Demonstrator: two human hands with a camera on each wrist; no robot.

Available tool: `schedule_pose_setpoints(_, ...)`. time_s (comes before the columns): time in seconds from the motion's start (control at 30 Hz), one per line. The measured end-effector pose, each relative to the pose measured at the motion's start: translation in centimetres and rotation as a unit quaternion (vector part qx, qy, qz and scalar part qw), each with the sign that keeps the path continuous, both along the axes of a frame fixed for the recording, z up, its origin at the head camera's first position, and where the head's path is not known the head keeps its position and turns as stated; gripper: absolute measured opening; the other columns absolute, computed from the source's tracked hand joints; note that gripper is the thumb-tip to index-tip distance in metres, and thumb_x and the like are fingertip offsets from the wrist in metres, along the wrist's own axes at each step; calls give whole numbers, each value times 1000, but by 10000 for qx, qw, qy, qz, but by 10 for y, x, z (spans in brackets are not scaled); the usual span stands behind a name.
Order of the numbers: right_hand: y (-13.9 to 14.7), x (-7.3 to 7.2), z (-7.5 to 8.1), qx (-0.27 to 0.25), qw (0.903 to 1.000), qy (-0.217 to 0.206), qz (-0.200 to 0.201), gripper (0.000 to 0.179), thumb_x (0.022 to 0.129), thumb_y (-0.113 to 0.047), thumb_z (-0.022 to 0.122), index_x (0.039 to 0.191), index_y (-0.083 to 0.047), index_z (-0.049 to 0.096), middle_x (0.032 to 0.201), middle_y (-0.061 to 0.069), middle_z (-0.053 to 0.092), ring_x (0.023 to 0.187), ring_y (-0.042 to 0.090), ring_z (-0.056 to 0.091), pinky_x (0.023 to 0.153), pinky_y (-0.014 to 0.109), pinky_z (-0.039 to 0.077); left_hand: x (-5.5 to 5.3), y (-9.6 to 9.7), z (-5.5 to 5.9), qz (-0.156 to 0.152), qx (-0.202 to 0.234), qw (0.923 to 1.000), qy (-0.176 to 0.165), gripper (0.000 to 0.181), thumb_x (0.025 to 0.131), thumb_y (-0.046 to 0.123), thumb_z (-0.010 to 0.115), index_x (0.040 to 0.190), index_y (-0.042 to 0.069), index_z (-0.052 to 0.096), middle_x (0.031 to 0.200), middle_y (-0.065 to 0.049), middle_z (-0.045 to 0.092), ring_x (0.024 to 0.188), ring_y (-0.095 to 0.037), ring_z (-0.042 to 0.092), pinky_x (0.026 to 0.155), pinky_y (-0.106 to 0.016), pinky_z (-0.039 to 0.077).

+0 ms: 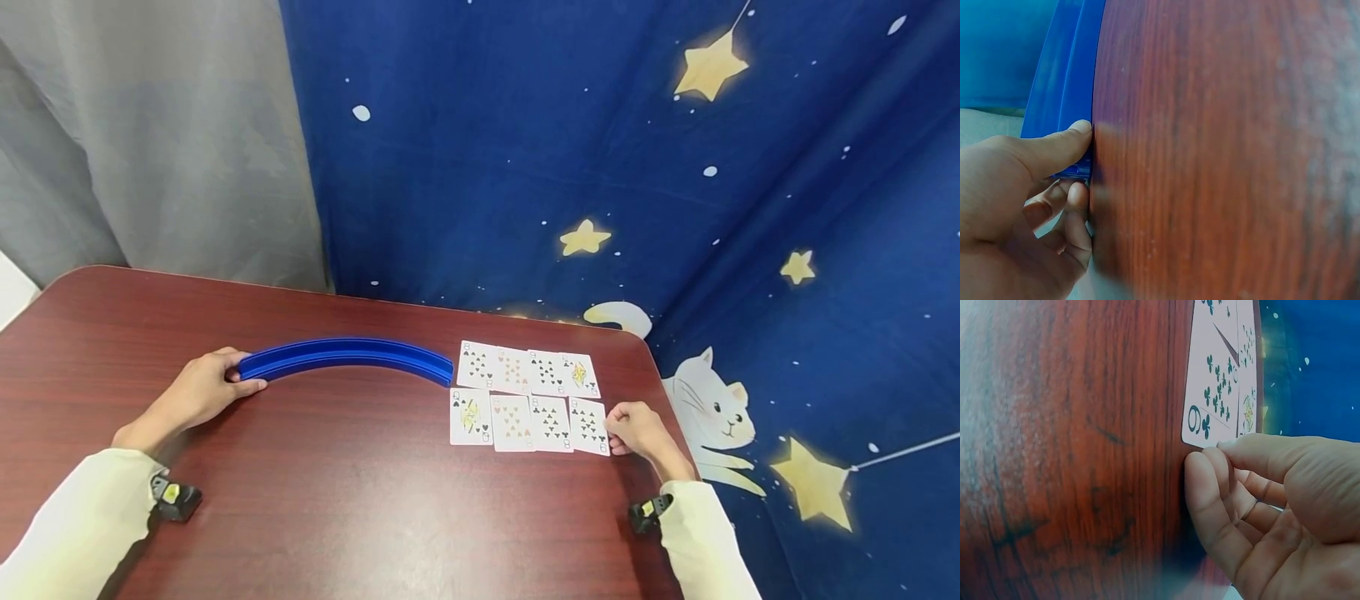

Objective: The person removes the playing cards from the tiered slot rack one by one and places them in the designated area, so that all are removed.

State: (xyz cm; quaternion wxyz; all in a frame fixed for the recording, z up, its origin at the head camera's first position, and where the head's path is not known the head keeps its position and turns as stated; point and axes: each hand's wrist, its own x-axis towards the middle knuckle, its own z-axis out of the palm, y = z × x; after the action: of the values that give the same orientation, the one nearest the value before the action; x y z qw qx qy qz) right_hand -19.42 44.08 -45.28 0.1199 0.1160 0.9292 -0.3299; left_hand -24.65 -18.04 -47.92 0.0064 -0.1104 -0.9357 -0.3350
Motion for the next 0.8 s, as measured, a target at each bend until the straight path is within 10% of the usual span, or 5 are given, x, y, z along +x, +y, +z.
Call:
schedule_pose_setpoints(0.4,-1,-2,11,-441,9986,260,-131,18,99,-6,56,98,12,58,74,9,61,63,13,62,60,30,58,-1,2,6,-177,-62,9996,-214,37,87,19,77,113,-4,64,87,-11,51,77,-22,48,69,-35,35)
schedule_pose_setpoints(0.67,-42,-12,42,864,9841,1492,422,17,98,-14,59,102,1,67,81,13,69,70,21,64,64,30,52,4,3,24,-217,-402,9987,-242,57,91,26,73,133,-6,52,112,-26,57,98,-39,56,84,-55,47)
schedule_pose_setpoints(0.8,-66,-15,48,1246,9690,2025,676,20,97,-17,61,109,-3,68,99,16,72,87,30,68,78,43,51,8,10,37,-187,-640,9978,14,67,96,39,64,142,-5,44,140,-32,44,127,-49,43,101,-67,34)
